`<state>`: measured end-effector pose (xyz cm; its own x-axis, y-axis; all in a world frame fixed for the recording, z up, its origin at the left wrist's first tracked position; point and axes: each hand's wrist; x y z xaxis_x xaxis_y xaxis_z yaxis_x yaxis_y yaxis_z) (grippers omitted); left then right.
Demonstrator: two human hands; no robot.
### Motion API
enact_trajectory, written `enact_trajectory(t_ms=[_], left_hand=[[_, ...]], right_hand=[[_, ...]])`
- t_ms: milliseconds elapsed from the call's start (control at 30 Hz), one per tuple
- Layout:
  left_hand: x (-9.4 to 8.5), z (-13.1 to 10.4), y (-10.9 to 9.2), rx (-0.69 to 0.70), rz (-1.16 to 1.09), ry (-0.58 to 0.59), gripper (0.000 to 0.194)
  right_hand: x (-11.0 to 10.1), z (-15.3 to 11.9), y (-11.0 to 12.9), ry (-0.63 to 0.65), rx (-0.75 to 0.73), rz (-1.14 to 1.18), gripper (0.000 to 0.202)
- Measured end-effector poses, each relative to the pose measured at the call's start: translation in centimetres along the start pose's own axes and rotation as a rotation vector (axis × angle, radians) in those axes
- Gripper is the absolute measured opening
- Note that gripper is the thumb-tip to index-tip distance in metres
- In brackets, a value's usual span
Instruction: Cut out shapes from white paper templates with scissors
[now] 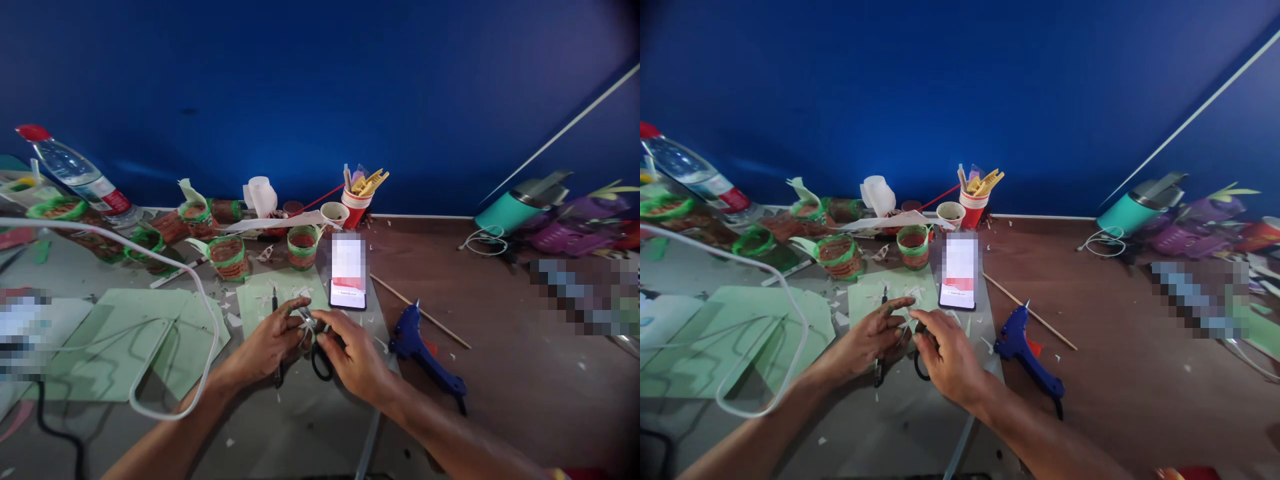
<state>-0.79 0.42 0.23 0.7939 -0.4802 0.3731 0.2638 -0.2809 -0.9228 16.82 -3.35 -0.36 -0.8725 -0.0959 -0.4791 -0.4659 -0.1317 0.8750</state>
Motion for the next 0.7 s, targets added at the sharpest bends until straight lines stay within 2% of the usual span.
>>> enact_trajectory(t_ms=[133,267,433,600,700], left_hand=[[0.2,-0.2,0.4,-0.010,0.076,-0.010,0.056],[0.8,-0.5,0.2,0.001,0.131,0.034,0.056],[0.9,-0.7,0.1,0.048,0.235,0.107,0.043],[1.0,-0.8,-0.1,0.137,0.579,0.046,0.013],[1.1,-0.8,-0.7,0.186,0.749,0.019,0.011]], right_hand=[[0.1,0.2,0.3,0.023,0.012,0.047,0.028],[0.1,0.4,0.6,0.035,0.051,0.061,0.019],[-0.2,0.4,0.7,-0.064,0.081,0.101,0.012],[-0.3,0.4,0.7,-0.163,0.078,0.087,0.011],[-0.3,0.3,0.8,-0.165,0.066,0.086,0.012]])
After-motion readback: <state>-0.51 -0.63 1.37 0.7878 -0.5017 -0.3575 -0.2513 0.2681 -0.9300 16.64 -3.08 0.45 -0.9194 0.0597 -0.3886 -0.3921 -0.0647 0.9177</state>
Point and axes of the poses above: each hand's wrist, its own z-axis towards the middle knuckle, its own x-axis out of the palm, y = z × x, and after that the axes turned 11 degrees about x, right-handed
